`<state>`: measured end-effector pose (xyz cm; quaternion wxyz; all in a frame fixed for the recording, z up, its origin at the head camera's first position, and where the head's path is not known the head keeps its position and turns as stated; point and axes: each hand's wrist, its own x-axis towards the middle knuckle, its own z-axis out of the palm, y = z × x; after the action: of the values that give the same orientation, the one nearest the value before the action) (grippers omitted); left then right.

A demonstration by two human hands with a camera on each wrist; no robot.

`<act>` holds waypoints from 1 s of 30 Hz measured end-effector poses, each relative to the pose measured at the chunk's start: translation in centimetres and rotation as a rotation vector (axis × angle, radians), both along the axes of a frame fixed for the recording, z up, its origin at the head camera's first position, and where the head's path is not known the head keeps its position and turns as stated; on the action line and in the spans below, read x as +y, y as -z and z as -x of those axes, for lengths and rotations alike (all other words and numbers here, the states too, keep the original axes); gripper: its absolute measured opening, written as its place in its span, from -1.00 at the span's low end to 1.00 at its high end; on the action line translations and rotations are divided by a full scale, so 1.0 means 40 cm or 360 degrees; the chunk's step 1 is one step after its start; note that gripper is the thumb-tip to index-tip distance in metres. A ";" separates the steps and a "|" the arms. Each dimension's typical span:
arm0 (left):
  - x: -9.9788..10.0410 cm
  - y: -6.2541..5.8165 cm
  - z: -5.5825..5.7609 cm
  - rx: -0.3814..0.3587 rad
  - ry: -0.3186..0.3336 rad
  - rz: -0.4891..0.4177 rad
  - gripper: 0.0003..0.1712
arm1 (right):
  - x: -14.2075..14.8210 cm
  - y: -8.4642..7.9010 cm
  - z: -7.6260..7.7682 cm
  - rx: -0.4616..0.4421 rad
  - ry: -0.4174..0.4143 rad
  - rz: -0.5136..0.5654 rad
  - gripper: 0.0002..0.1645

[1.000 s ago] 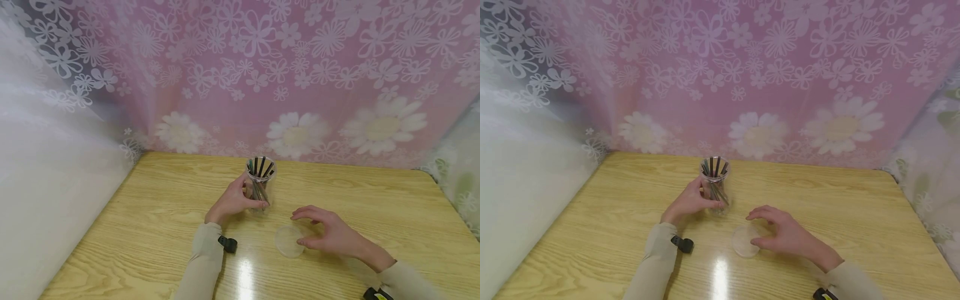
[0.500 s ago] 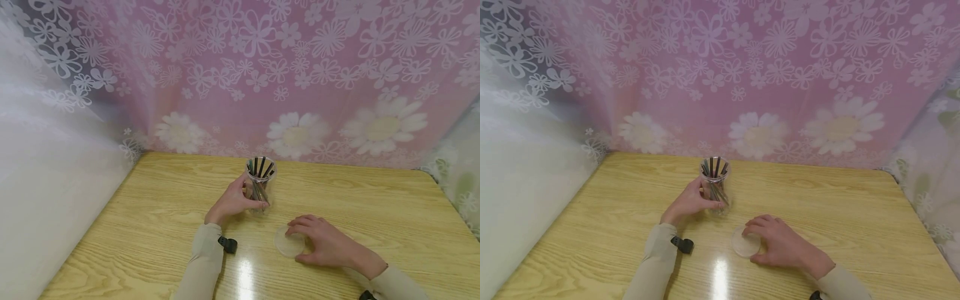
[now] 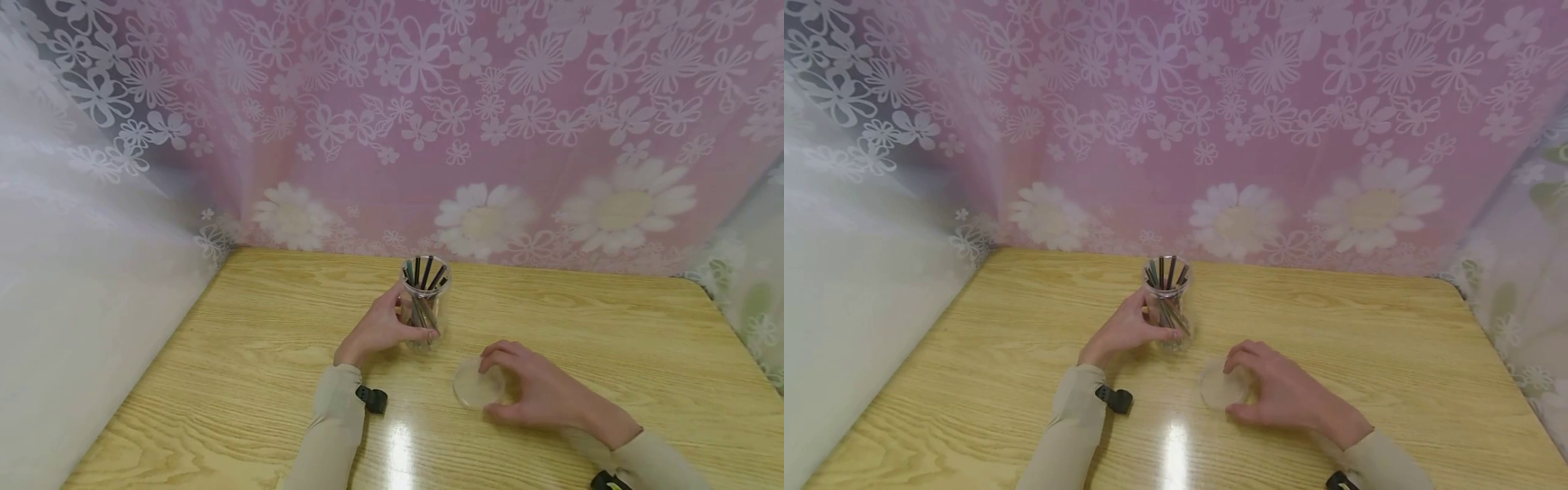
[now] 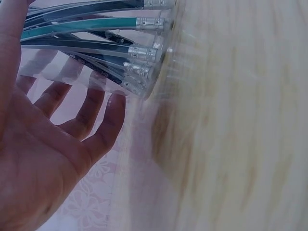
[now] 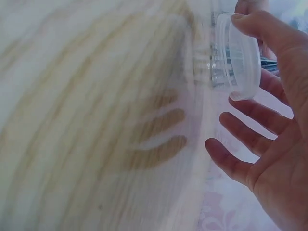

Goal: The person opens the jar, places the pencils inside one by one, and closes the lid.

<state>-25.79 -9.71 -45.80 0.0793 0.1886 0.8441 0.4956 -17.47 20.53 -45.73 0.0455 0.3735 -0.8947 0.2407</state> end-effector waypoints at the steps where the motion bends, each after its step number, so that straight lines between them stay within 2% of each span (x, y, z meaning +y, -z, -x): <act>1: 0.000 0.000 0.000 0.0001 0.0001 -0.0003 -0.31 | 0.002 0.000 0.002 0.0010 -0.0003 0.0026 -0.45; 7: -0.001 -0.001 0.001 0.0003 0.0018 -0.0021 -0.27 | 0.012 -0.013 0.017 0.0089 -0.0008 0.0218 -0.42; 17: 0.002 -0.004 0.000 -0.0020 0.0017 -0.0042 -0.29 | 0.019 -0.083 0.029 0.0162 0.0145 0.0617 -0.31; 21: 0.002 -0.005 -0.001 -0.0022 0.0011 -0.0031 -0.27 | 0.015 -0.109 0.041 0.0203 0.0153 0.0708 -0.31; 25: 0.001 -0.004 -0.001 -0.0038 0.0006 -0.0032 -0.16 | 0.000 -0.133 0.057 0.0196 0.0148 0.0790 -0.34; 30: 0.001 -0.006 -0.003 -0.0058 0.0009 -0.0049 -0.15 | -0.030 -0.161 0.075 0.0189 0.0128 0.0897 -0.34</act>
<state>-25.66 -9.67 -45.55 0.0932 0.1832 0.8342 0.5118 -20.45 19.33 -39.29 0.2091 0.3238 -0.8025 0.4555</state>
